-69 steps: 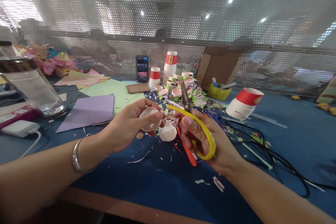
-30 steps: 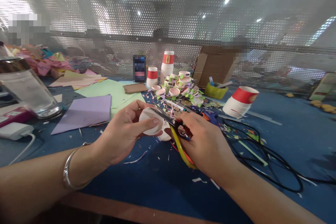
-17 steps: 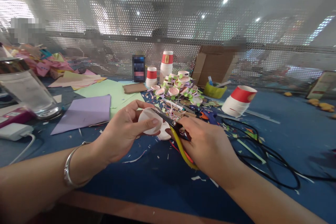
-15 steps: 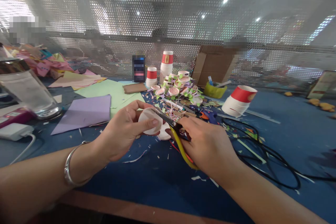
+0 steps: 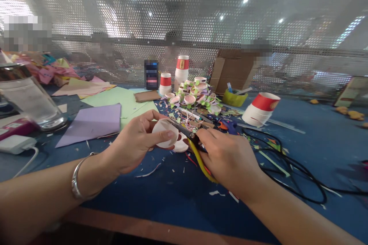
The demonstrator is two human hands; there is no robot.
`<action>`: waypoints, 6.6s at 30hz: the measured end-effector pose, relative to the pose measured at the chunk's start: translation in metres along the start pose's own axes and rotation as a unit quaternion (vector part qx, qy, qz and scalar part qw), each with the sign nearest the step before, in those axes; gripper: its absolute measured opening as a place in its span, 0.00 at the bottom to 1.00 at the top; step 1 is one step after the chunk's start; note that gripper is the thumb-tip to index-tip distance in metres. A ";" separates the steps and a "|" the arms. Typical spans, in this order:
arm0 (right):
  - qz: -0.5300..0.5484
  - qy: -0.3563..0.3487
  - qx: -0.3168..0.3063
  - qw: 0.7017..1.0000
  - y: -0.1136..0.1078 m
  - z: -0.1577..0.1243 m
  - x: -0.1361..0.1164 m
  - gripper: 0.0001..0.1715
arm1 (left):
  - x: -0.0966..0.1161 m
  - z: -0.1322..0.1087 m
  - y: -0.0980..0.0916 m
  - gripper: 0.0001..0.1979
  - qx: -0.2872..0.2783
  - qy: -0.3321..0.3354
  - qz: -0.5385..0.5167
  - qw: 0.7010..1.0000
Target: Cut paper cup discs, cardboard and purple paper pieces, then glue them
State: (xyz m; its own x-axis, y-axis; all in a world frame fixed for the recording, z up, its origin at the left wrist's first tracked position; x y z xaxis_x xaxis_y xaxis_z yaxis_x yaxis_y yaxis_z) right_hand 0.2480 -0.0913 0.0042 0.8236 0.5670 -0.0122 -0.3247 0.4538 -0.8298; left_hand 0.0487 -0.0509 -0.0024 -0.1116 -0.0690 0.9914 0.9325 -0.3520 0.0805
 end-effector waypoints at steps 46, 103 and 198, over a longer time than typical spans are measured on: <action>-0.053 -0.038 0.031 0.997 0.002 0.001 -0.005 0.21 | -0.006 0.000 0.005 0.14 -0.050 -0.017 -0.014 0.999; -0.042 -0.033 0.031 0.998 -0.002 0.001 -0.005 0.28 | -0.002 -0.002 0.002 0.12 -0.071 -0.013 0.088 0.994; -0.037 0.016 0.024 0.999 0.000 0.001 0.004 0.18 | -0.003 -0.004 0.007 0.24 -0.120 0.006 0.002 0.993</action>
State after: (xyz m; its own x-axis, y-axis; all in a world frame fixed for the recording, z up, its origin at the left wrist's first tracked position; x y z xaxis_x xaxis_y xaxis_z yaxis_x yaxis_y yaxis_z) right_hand 0.2507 -0.0885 0.0046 0.8602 0.5091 0.0304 -0.2834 0.5268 -0.8014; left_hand 0.0541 -0.0568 -0.0051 -0.1145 -0.0821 0.9900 0.8249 -0.5632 0.0487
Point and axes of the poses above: each hand's wrist, its own z-axis towards the middle knuckle, its own y-axis out of the palm, x = y × z, the point moved 2 cm from there along z, towards the middle knuckle, and after that the axes turned 8 degrees about z, right-handed, at the moved point
